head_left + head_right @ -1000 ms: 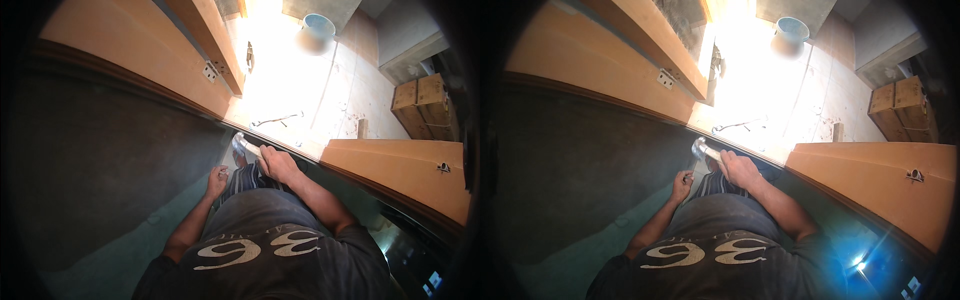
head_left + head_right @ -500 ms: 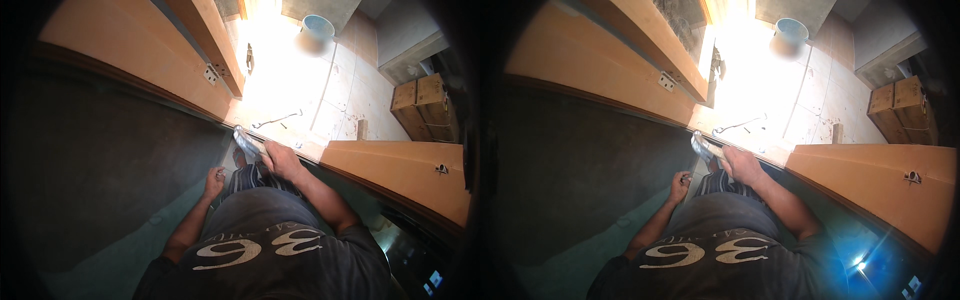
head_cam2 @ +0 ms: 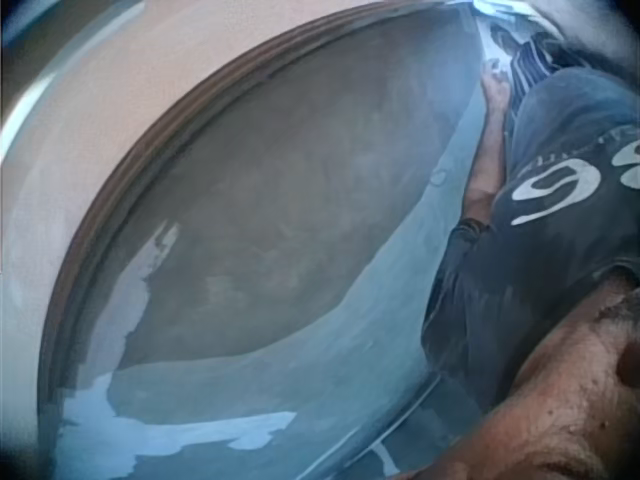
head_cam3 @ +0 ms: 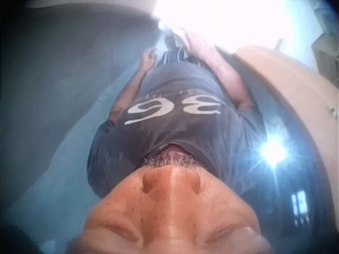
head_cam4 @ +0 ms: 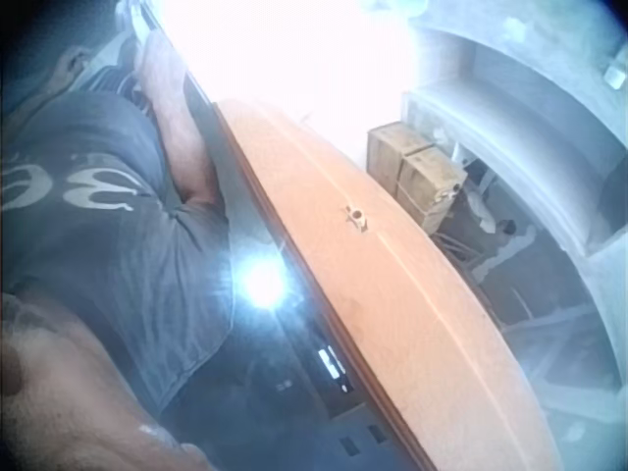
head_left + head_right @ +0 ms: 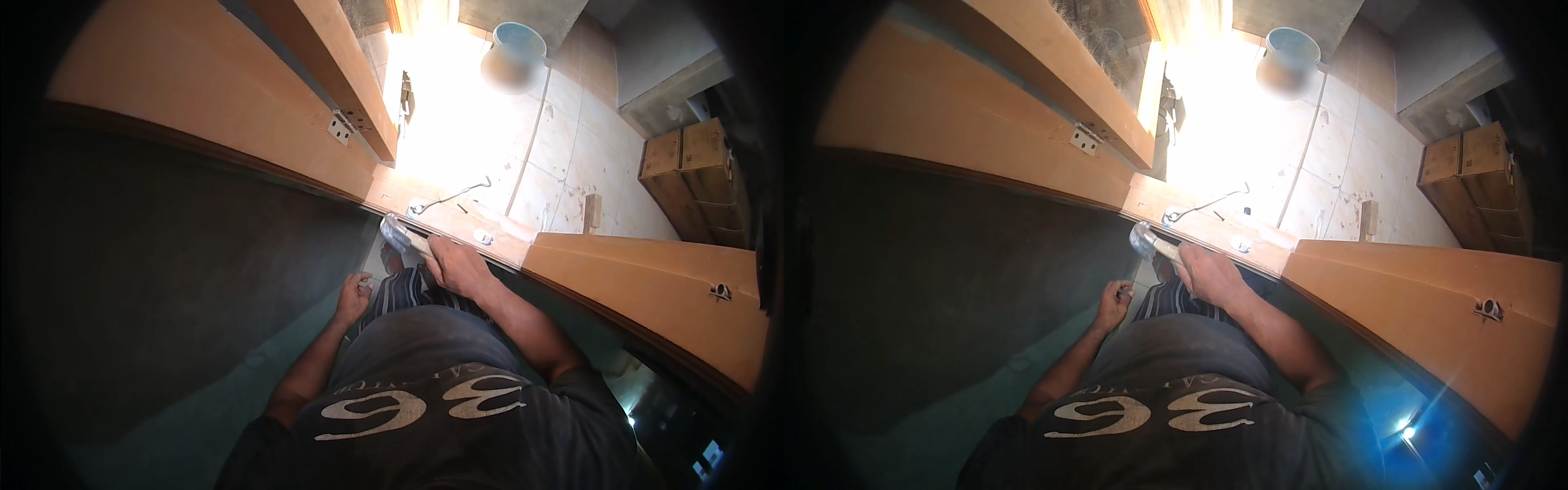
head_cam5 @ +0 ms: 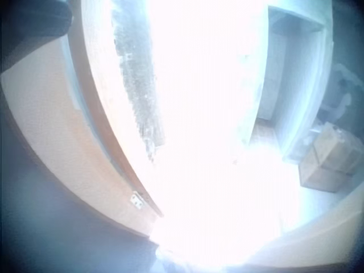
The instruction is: The person uses a hammer to drive nails into a door frame, then uses a power drill to secure a metal plate. The person also uses a screwdriver to adjust a hinge. The task involves installing or repairing door hardware.
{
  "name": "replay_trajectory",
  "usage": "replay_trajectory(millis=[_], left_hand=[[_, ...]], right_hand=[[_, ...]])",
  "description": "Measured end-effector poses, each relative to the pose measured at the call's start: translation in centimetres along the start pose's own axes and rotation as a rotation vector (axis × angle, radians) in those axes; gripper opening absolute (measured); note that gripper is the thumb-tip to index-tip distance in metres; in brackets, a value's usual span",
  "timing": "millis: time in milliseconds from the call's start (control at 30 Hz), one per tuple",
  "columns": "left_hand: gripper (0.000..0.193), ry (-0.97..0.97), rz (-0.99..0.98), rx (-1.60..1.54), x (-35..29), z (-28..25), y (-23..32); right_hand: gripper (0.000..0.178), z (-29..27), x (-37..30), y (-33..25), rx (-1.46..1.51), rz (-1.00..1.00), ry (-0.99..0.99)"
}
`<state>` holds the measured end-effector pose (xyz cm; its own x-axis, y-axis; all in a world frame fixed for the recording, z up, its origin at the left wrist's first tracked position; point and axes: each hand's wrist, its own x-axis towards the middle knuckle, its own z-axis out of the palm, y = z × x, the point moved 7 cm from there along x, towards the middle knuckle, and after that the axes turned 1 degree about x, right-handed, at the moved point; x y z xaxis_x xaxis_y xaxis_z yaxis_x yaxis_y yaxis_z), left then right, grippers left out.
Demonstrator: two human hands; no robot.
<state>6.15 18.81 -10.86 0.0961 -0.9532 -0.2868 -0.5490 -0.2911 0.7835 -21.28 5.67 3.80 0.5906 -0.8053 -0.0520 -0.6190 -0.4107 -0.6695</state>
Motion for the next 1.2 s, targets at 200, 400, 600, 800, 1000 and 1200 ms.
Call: replay_trajectory(millis=[200, 400, 600, 800, 1000, 1200], left_hand=[[0.025, -0.007, 0.028, 0.019, 0.6, 0.0, -0.2], [0.028, -0.014, 0.036, -0.017, 0.9, -0.3, 1.1], [0.040, -0.036, 0.195, 0.026, 2.5, -0.2, 7.4], [0.060, 0.016, 0.465, 0.305, 5.9, 0.5, 18.0], [0.069, 0.013, 0.461, 0.601, 7.5, 2.4, 19.0], [0.068, 0.013, 0.437, 0.609, 6.9, 2.6, 18.5]], right_hand=[[0.028, 0.5, -0.9, 2.0, 0.027, 0.016, 0.052], [0.024, -0.1, -0.8, 1.4, 0.109, 0.067, 0.044], [0.025, 0.0, -1.1, 2.7, 0.216, 0.137, 0.123], [0.029, -1.3, 0.9, 4.5, 0.235, 0.291, 0.138], [0.032, -0.5, 1.0, 6.3, 0.183, 0.298, 0.086], [0.030, -1.5, 1.2, 4.8, 0.182, 0.292, 0.092]])
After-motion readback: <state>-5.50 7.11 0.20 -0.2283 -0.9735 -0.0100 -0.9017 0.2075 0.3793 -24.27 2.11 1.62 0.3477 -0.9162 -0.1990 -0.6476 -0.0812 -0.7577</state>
